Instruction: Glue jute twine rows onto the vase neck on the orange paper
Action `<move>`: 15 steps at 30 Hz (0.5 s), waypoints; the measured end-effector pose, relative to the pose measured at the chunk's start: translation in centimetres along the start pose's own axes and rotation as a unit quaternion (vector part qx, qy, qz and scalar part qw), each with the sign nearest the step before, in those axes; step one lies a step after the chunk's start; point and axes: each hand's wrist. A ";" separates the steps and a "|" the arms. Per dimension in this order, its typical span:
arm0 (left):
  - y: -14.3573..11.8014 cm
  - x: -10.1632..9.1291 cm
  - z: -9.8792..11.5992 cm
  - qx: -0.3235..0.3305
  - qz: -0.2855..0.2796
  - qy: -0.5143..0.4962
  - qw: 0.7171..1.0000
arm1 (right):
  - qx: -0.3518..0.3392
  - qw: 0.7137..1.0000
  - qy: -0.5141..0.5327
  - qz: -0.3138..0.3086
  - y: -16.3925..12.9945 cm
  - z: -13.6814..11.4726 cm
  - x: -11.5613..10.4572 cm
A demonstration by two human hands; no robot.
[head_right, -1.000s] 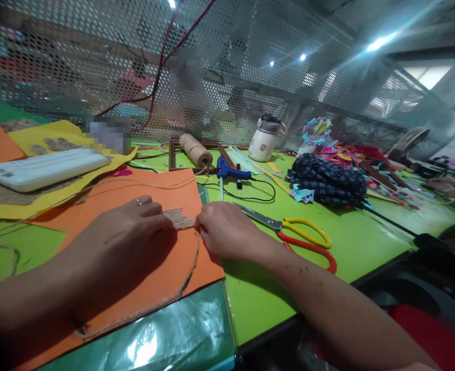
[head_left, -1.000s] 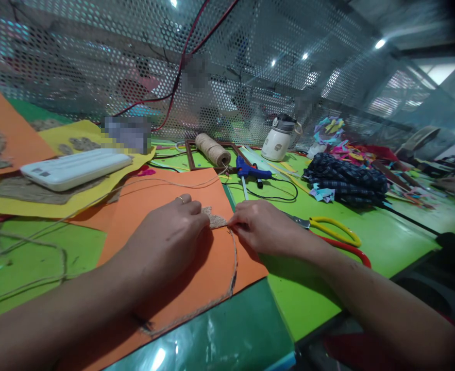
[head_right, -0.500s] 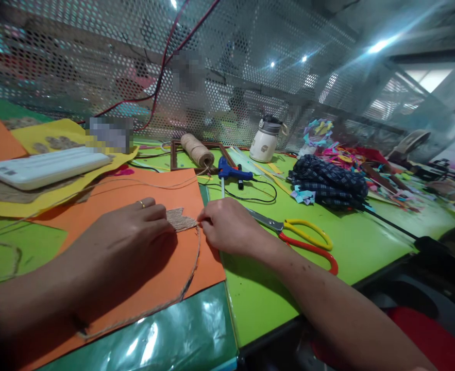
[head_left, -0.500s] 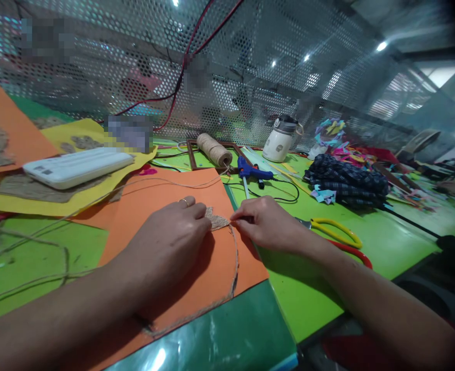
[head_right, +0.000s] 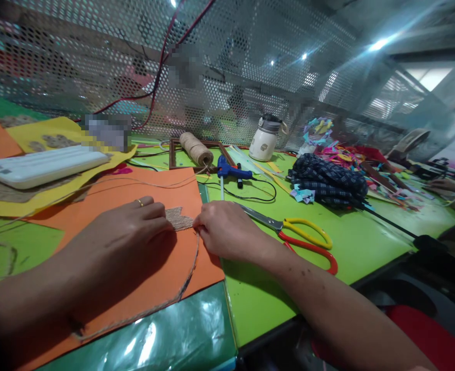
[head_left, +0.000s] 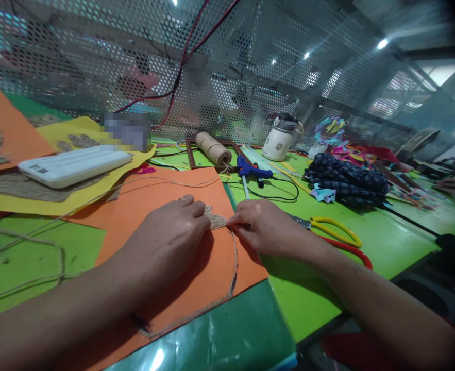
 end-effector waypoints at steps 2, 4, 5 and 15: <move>0.1 0.0 0.0 -0.002 0.002 0.002 1.000 | -0.001 1.000 -0.010 -0.006 0.0 0.0 0.0; 0.1 -0.1 0.0 -0.006 -0.002 0.005 1.000 | -0.003 1.000 -0.015 -0.010 0.0 0.0 0.1; 0.1 0.0 0.0 -0.006 -0.005 0.007 1.000 | -0.004 1.000 -0.018 -0.012 0.0 0.0 0.1; -0.1 -0.3 0.0 -0.014 -0.022 0.025 0.999 | -0.003 0.998 -0.055 -0.043 -0.1 -0.6 -0.1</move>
Point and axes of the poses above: each hand's wrist, its own y-axis towards the middle knuckle, its own x-axis out of the palm, z = x × y, and after that the axes turned 12 degrees about -x, right-handed
